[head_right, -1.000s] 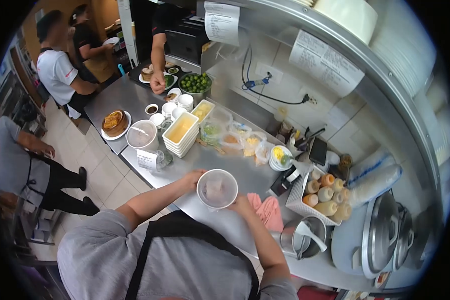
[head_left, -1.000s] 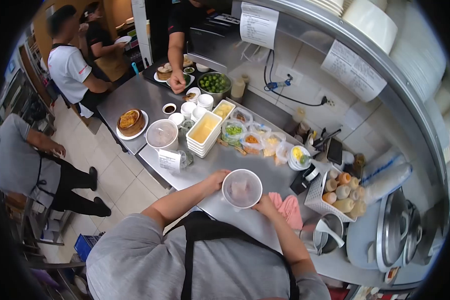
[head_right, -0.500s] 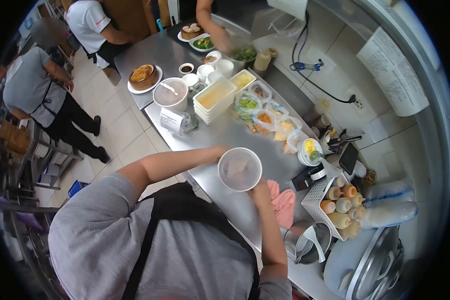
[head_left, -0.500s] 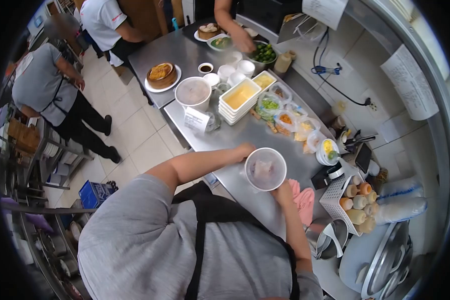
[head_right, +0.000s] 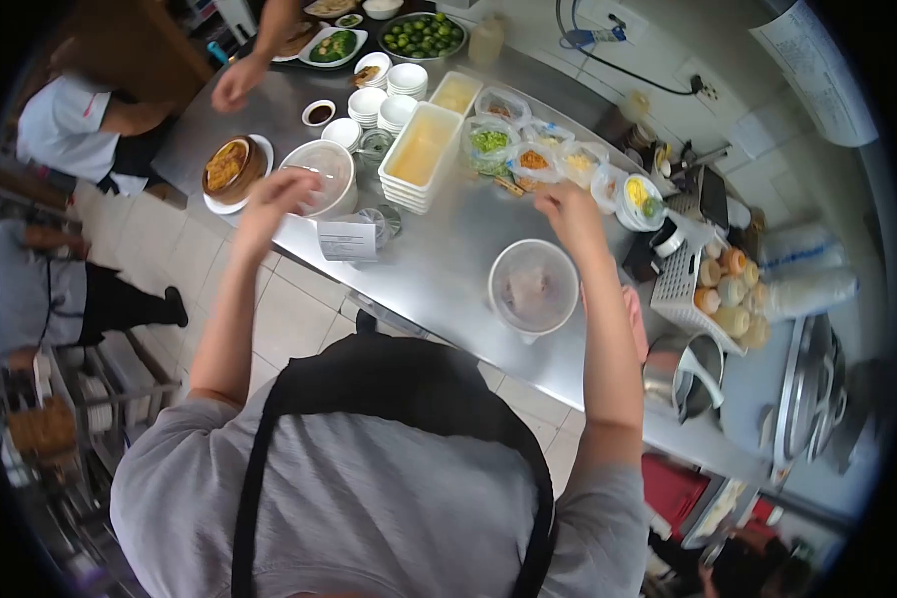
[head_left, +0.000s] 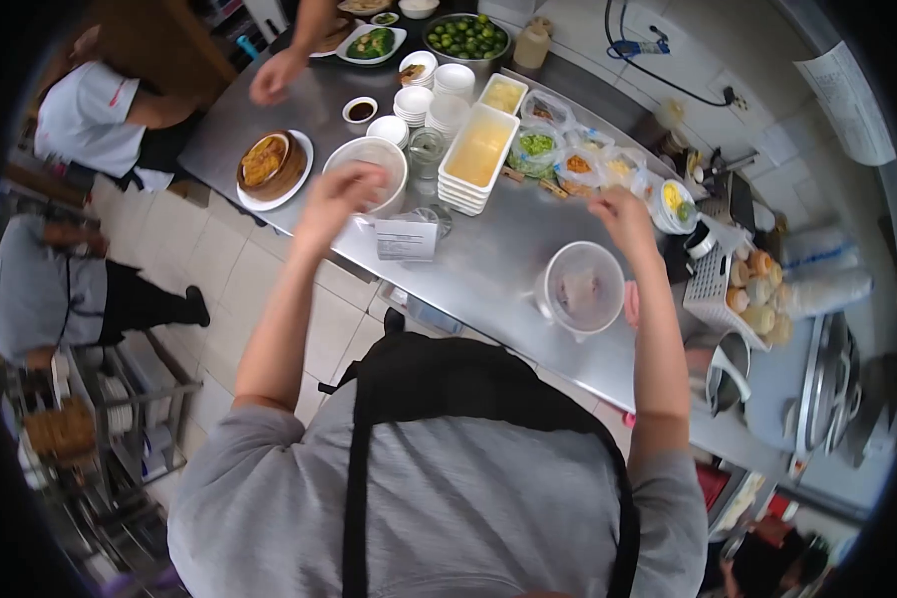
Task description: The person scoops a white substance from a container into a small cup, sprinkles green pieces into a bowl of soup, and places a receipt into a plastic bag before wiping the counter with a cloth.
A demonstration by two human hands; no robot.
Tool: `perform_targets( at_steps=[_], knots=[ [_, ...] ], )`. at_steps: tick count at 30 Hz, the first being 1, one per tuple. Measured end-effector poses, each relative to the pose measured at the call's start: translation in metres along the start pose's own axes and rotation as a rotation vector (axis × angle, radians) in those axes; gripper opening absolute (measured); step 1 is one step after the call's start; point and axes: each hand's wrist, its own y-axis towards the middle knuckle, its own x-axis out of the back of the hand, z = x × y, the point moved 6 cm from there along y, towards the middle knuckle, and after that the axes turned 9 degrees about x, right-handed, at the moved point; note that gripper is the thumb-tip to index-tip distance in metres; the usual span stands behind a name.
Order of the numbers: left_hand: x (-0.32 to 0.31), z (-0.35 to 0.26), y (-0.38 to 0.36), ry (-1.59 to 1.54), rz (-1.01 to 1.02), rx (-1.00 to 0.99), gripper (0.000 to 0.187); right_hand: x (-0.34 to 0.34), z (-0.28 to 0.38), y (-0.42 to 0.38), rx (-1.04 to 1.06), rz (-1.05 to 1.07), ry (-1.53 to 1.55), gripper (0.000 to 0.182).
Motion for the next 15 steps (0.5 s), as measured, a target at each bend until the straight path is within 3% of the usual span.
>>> perform_targets(
  at_steps=[1,6,9,12,15],
  knots=[
    [0.031,0.002,0.004,-0.018,-0.035,-0.072,0.019,-0.021,-0.008,0.016,-0.011,0.050,-0.013,0.008],
    [0.158,0.035,0.023,-0.044,-0.144,-0.034,0.021,-0.094,-0.060,0.066,-0.228,0.340,-0.325,0.014],
    [0.204,0.053,0.028,-0.096,-0.130,-0.013,0.021,-0.137,-0.103,0.067,-0.362,0.350,-0.501,0.016],
    [0.238,0.068,0.028,-0.038,-0.202,0.066,0.020,-0.125,-0.034,0.068,-0.439,0.300,-0.673,0.017],
    [0.258,0.088,0.035,-0.060,-0.187,0.068,0.018,-0.138,-0.057,0.059,-0.442,0.320,-0.679,0.020]
  ],
)
